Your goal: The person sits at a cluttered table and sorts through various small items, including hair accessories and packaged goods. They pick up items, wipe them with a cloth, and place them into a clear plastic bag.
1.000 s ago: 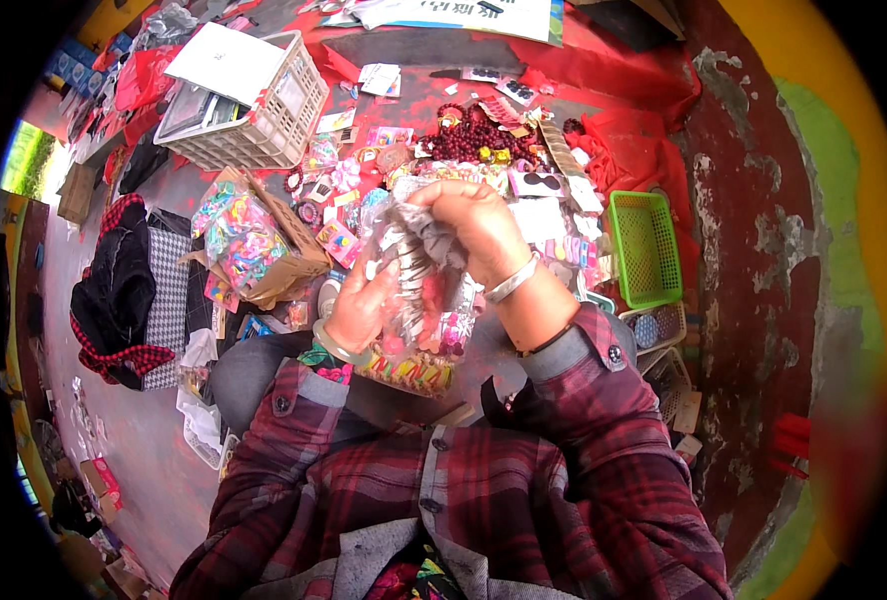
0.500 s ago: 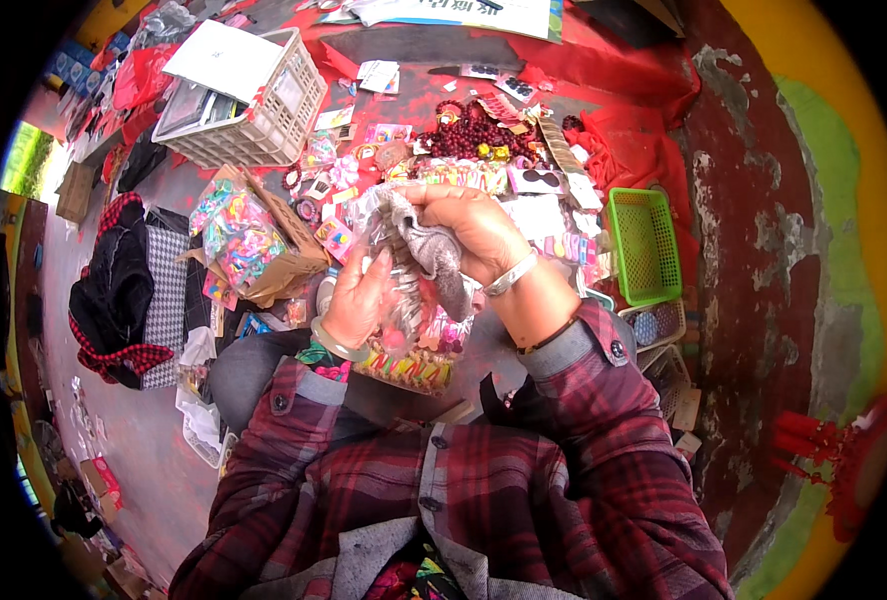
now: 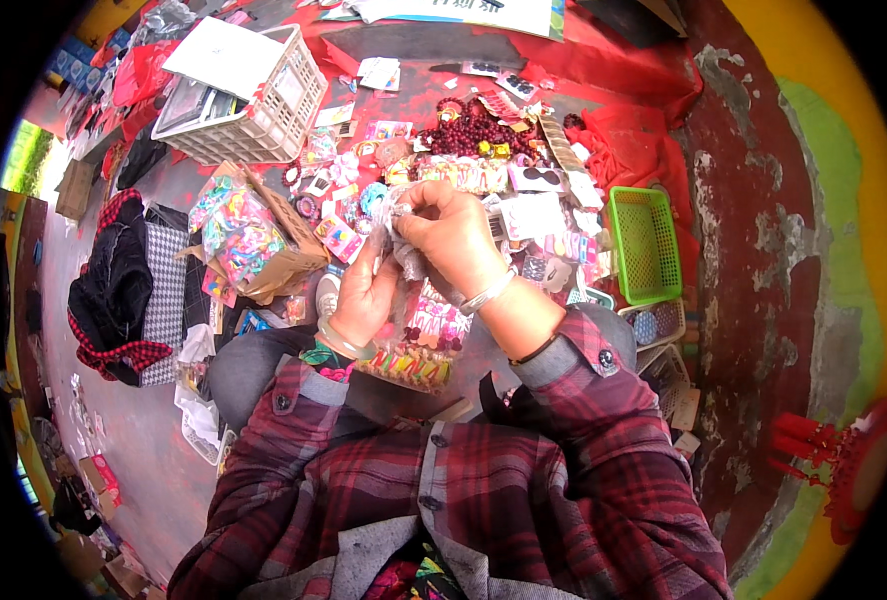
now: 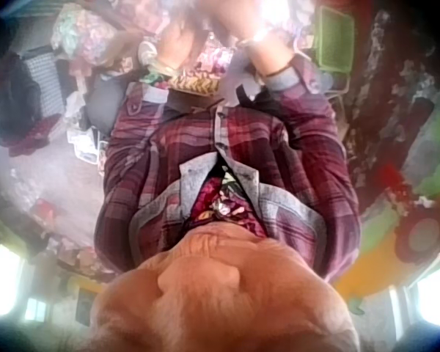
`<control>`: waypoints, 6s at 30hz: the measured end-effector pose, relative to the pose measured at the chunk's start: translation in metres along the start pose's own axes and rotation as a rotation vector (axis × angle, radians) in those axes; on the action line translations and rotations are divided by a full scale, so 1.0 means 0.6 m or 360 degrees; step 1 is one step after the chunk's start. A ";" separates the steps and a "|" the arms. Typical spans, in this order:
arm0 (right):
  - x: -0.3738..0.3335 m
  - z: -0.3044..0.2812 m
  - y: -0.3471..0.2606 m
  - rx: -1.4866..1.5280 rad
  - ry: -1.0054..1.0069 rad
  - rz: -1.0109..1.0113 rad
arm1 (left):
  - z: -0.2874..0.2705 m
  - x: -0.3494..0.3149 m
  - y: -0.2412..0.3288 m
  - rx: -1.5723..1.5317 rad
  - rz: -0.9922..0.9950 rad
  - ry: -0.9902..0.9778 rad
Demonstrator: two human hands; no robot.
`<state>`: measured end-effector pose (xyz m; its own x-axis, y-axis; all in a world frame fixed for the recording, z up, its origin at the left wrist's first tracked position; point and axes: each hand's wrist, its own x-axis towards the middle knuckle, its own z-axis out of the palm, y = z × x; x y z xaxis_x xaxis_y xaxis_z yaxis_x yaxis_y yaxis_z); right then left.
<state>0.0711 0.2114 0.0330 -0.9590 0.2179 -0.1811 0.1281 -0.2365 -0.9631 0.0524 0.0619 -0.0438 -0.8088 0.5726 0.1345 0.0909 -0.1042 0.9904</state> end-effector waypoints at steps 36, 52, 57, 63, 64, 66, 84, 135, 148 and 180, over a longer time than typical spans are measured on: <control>0.031 -0.017 0.032 0.0859 0.0166 0.0211 | -0.003 0.016 0.031 -0.0121 -0.0209 -0.0028; 0.048 -0.044 0.048 0.0937 0.0171 0.0326 | -0.018 0.019 0.040 -0.0242 -0.0332 -0.0140; 0.102 -0.196 -0.076 0.1204 0.0859 -0.0066 | -0.040 -0.012 0.010 -0.0873 -0.0868 0.0082; 0.081 -0.195 -0.064 0.1446 0.0639 -0.0219 | -0.048 0.019 -0.001 -0.1160 -0.0917 0.0121; 0.079 -0.204 -0.059 0.1456 0.0425 -0.0252 | -0.045 0.025 0.016 -0.1169 -0.0935 0.0132; 0.069 -0.193 -0.058 0.1333 0.0193 -0.0369 | -0.046 0.028 0.030 -0.1210 -0.0957 0.0123; 0.004 0.054 0.078 -0.1348 -0.0587 -0.1264 | -0.094 0.034 0.054 -0.1149 -0.0642 0.0770; 0.082 -0.045 0.058 0.0325 0.0126 0.0193 | -0.114 0.032 0.055 -0.1637 -0.0467 0.0589; 0.037 -0.011 0.042 0.0884 -0.0630 0.0465 | -0.106 0.047 0.077 -0.1707 -0.0065 0.0789; -0.019 0.057 0.032 -0.1742 -0.0883 -0.1453 | -0.094 0.043 0.076 -0.1462 -0.0193 0.0696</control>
<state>0.0755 0.1719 0.0235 -0.7500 -0.5328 0.3921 -0.6611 0.6249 -0.4153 0.0027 0.0262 0.0029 -0.9408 0.2929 -0.1707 -0.3370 -0.7533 0.5648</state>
